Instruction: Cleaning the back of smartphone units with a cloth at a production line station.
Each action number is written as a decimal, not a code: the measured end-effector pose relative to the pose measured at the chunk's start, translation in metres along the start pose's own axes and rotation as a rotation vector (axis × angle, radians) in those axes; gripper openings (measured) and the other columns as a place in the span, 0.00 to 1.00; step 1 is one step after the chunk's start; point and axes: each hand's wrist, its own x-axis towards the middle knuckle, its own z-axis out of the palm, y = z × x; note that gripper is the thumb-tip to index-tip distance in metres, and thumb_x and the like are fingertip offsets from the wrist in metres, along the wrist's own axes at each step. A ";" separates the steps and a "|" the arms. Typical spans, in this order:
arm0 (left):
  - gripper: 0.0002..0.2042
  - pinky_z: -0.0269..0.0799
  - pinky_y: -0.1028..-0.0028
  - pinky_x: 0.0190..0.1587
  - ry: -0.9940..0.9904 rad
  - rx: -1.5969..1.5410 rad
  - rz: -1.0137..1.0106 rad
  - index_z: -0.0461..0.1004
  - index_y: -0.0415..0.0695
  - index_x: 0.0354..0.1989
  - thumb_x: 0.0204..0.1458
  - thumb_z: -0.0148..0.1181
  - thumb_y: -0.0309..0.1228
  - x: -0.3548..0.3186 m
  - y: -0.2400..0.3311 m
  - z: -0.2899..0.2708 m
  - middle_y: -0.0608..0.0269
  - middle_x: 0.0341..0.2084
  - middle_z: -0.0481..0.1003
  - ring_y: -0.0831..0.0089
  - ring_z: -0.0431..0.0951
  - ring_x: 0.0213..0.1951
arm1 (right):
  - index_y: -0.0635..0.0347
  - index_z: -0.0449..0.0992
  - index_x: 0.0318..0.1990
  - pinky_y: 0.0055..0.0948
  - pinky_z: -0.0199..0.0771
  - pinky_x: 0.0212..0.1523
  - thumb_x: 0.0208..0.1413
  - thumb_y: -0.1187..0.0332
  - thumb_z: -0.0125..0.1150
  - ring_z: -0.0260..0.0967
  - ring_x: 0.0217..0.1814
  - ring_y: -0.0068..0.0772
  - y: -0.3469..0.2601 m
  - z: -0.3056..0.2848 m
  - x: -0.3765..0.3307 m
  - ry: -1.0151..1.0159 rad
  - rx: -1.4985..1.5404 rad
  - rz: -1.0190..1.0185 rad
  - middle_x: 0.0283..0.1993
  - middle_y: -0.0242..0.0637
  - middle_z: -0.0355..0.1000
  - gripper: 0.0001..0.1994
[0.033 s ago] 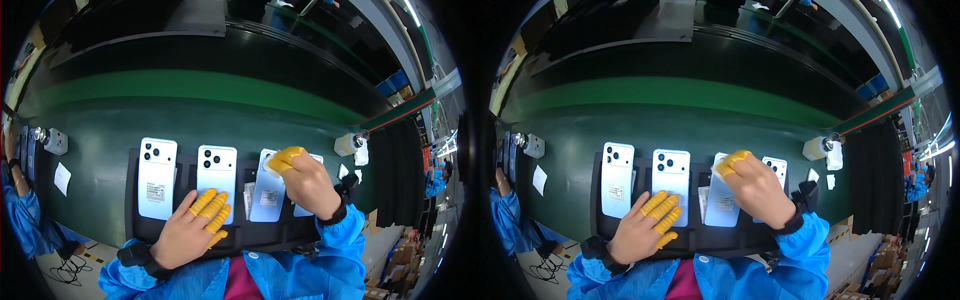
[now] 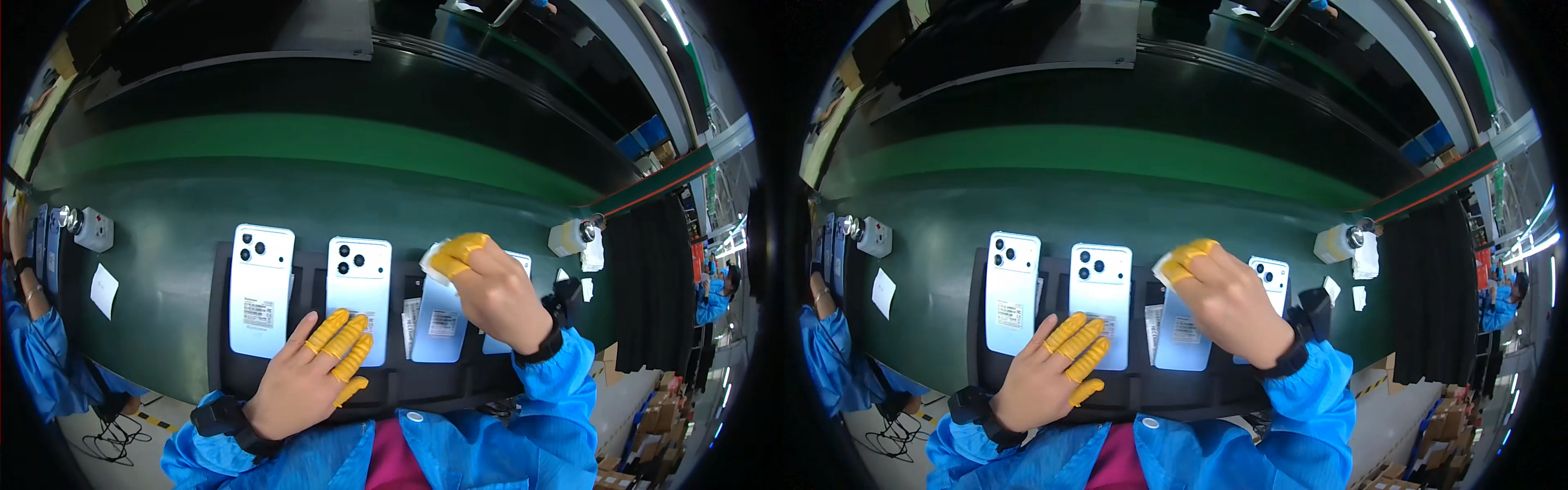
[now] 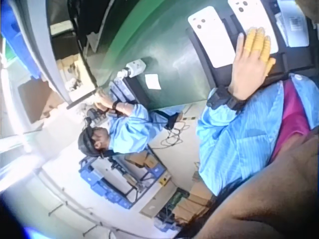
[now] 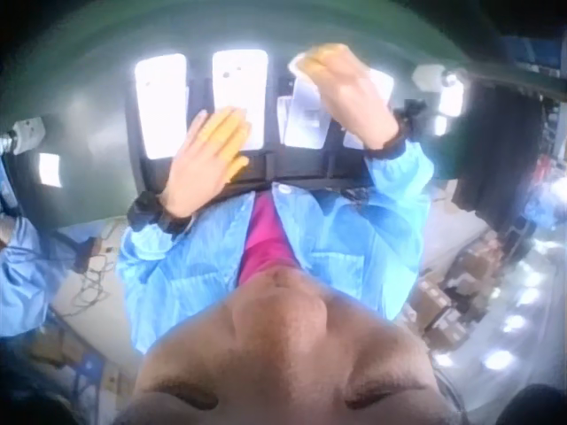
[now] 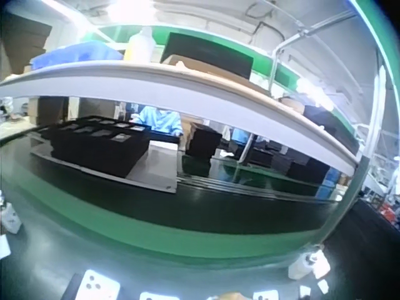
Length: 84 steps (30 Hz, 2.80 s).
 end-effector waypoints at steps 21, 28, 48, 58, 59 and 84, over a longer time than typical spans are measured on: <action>0.23 0.44 0.55 0.71 -0.014 -0.107 -0.055 0.74 0.48 0.56 0.54 0.61 0.44 -0.012 -0.008 0.020 0.61 0.61 0.67 0.63 0.58 0.67 | 0.64 0.80 0.25 0.33 0.77 0.37 0.33 0.77 0.61 0.72 0.36 0.38 -0.019 0.018 -0.020 -0.247 0.154 0.014 0.28 0.40 0.74 0.07; 0.22 0.46 0.55 0.71 0.004 -0.130 -0.068 0.74 0.47 0.56 0.54 0.61 0.43 -0.013 -0.008 0.018 0.60 0.60 0.68 0.62 0.60 0.67 | 0.63 0.80 0.29 0.31 0.78 0.38 0.33 0.79 0.62 0.72 0.36 0.39 -0.030 0.000 0.005 -0.166 0.228 -0.012 0.31 0.40 0.75 0.10; 0.22 0.50 0.54 0.69 0.034 -0.180 -0.058 0.73 0.45 0.56 0.54 0.59 0.40 -0.009 -0.007 0.015 0.56 0.59 0.68 0.59 0.62 0.65 | 0.65 0.80 0.36 0.30 0.77 0.43 0.36 0.75 0.63 0.72 0.38 0.37 -0.030 0.040 0.033 -0.061 0.094 -0.264 0.34 0.39 0.73 0.14; 0.25 0.51 0.52 0.68 0.011 -0.257 -0.055 0.72 0.39 0.56 0.45 0.56 0.31 -0.008 -0.007 0.006 0.52 0.59 0.68 0.57 0.62 0.65 | 0.62 0.80 0.30 0.31 0.76 0.41 0.36 0.73 0.63 0.69 0.38 0.36 -0.026 0.047 0.026 -0.072 0.039 -0.300 0.32 0.36 0.70 0.09; 0.25 0.51 0.52 0.67 0.011 -0.272 -0.062 0.72 0.39 0.56 0.46 0.56 0.31 -0.009 -0.007 0.005 0.52 0.60 0.67 0.56 0.62 0.65 | 0.63 0.80 0.31 0.31 0.75 0.42 0.38 0.73 0.62 0.69 0.41 0.37 -0.023 0.041 0.020 -0.121 0.025 -0.246 0.33 0.36 0.71 0.10; 0.29 0.55 0.54 0.67 0.296 -0.169 -0.238 0.71 0.38 0.56 0.45 0.66 0.38 -0.038 -0.027 -0.005 0.48 0.59 0.66 0.48 0.62 0.64 | 0.65 0.80 0.34 0.31 0.77 0.43 0.42 0.77 0.62 0.72 0.43 0.40 -0.059 0.056 0.107 0.006 0.259 -0.271 0.36 0.42 0.74 0.09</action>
